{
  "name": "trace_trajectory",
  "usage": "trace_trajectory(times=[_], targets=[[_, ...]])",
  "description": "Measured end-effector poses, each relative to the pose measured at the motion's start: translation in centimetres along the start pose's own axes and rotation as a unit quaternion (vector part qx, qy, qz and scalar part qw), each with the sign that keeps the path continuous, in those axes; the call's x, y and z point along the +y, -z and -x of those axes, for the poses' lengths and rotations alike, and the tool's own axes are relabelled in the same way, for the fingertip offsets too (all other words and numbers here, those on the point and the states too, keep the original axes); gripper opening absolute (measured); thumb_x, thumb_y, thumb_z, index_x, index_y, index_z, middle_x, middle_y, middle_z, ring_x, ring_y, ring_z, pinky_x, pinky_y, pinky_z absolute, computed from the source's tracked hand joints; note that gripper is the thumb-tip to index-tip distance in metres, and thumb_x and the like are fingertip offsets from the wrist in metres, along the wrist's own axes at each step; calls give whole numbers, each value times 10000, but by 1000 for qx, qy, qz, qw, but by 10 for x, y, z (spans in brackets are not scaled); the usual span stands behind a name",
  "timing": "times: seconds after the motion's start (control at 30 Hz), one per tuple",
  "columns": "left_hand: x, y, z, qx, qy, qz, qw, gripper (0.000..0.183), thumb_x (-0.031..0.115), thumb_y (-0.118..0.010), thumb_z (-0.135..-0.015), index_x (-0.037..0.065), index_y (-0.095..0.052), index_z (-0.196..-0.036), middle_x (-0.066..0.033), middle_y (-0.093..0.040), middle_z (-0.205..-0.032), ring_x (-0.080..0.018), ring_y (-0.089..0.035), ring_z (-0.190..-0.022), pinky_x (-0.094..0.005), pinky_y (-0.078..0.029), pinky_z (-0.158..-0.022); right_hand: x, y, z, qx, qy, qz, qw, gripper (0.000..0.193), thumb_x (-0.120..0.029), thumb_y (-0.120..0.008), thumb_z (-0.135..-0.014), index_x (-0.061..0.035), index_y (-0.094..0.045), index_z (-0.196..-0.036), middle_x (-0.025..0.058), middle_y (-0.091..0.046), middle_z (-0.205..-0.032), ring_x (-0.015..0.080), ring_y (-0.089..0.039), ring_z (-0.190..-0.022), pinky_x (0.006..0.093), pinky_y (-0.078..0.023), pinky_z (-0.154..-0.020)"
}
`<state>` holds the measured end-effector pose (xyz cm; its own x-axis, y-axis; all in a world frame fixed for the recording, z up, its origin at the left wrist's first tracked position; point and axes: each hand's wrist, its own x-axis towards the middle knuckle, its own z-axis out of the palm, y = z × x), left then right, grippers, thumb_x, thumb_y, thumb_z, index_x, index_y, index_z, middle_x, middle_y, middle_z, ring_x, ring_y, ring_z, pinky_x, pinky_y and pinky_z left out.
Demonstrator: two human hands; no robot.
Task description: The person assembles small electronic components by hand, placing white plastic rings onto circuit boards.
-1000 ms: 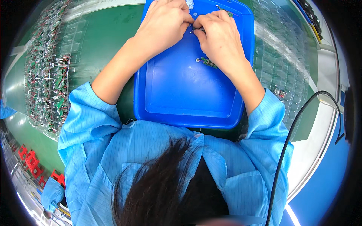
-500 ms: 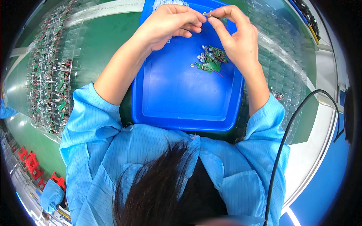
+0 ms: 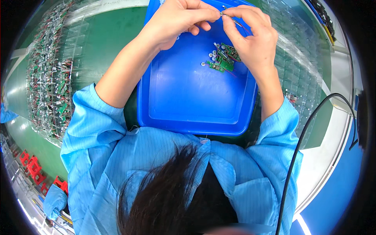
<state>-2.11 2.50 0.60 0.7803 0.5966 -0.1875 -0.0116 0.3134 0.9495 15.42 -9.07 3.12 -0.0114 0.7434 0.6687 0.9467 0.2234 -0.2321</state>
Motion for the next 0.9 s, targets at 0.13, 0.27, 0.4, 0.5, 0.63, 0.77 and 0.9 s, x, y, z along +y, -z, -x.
trace_trajectory(times=[0.13, 0.27, 0.4, 0.5, 0.63, 0.77, 0.9], targets=[[-6, -7, 3, 36, -63, -16, 997, 133, 131, -736, -920, 2, -755, -949, -16, -678, -758, -68, -585, -615, -194, -442, -552, -6, -1, 3, 10, -32, -29, 999, 113, -136, -795, -848, -77, -767, -941, 38, -758, -895, 174, -712, -904, 323, -533, -841], [-1, -21, 16, 132, -244, -245, 929, 72, 71, -753, -877, 1, -735, -881, 4, -663, -715, -45, -583, -606, -213, -448, -556, -7, 2, 0, -67, -204, -166, 963, 113, -136, -777, -868, -44, -750, -928, 13, -742, -862, 102, -680, -861, 279, -519, -806], [5, -30, 22, 125, -422, -380, 814, 70, 26, -740, -856, -8, -728, -916, -84, -640, -734, -189, -627, -619, -320, -493, -579, 9, 4, 2, -134, -277, -287, 907, 106, -123, -735, -873, -20, -716, -894, 10, -730, -859, 90, -651, -813, 268, -514, -794], [2, -29, 23, 100, -364, -389, 840, 107, 24, -723, -879, -24, -732, -975, -127, -651, -804, -244, -639, -660, -347, -507, -607, -6, 5, 0, -87, -213, -74, 970, 154, -178, -735, -852, -37, -710, -909, 26, -722, -852, 125, -650, -816, 305, -512, -809], [3, -31, 17, 49, -209, -132, 968, 117, 45, -687, -964, -33, -730, -1038, -82, -717, -936, -148, -660, -762, -277, -534, -706, 9, 3, 3, -47, -164, -69, 983, 149, -181, -737, -858, -41, -714, -904, 34, -732, -893, 137, -658, -880, 311, -507, -835], [-14, -7, -2, -21, -105, 91, 990, 175, 48, -699, -972, -24, -714, -1131, -60, -727, -989, -103, -645, -853, -233, -523, -797, -1, 9, -3, -62, -210, -209, 953, 109, -130, -725, -871, -27, -689, -862, 65, -707, -858, 180, -657, -859, 319, -502, -824], [-14, 3, -1, -55, -84, 109, 989, 175, 41, -701, -968, -22, -715, -1130, -63, -728, -983, -114, -647, -844, -239, -530, -786, -27, 16, -13, -46, -192, -196, 961, 91, -75, -718, -849, -10, -662, -818, 93, -671, -800, 199, -647, -814, 317, -492, -783]])
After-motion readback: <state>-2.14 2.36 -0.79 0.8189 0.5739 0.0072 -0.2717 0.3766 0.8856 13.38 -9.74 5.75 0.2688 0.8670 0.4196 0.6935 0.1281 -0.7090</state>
